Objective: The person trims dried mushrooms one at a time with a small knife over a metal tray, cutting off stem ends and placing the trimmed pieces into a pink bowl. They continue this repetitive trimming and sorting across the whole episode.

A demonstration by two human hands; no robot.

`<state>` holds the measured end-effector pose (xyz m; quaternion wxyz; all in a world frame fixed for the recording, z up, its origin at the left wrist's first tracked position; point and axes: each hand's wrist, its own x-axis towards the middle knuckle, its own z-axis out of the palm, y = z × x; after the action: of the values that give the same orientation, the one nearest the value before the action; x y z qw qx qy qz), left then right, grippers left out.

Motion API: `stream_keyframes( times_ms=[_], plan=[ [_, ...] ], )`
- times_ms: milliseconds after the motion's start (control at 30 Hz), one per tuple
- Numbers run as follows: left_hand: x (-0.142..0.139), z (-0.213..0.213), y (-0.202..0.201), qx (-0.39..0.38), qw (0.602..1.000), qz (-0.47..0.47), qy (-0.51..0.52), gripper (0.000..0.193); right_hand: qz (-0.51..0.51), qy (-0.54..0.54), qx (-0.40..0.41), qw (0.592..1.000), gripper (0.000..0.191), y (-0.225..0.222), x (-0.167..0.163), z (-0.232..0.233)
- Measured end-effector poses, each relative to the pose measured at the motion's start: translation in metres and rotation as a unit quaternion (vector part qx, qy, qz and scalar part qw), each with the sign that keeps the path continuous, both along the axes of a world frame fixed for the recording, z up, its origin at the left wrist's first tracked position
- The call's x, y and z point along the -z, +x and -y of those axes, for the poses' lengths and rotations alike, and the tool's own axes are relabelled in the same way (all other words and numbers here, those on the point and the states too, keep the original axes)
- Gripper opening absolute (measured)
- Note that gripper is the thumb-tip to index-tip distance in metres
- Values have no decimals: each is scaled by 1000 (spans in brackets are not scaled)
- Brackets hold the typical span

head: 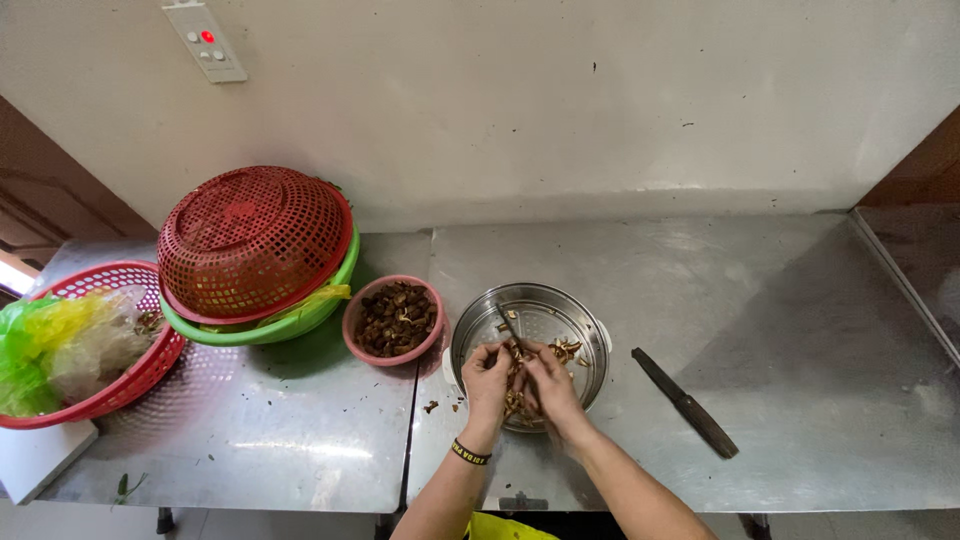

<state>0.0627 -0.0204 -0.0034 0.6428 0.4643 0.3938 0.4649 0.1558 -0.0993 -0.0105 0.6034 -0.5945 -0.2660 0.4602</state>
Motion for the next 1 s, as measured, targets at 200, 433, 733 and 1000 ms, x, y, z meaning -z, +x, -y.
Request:
stream_keyframes(
  times_ms=[200,433,733,1000],
  plan=[
    [-3,-8,-9,-2,999,35,-37,10,48,-110,24,992,55,14,-14,8],
    [0,-7,-2,36,999,24,14,13,235,133,-38,962,63,-7,1,9],
    [-8,-1,-1,6,1000,22,-21,14,-15,-56,5,998,40,5,-10,1],
    [-8,-5,-4,11,999,-3,-31,18,92,-53,-21,994,55,13,0,15]
  ],
)
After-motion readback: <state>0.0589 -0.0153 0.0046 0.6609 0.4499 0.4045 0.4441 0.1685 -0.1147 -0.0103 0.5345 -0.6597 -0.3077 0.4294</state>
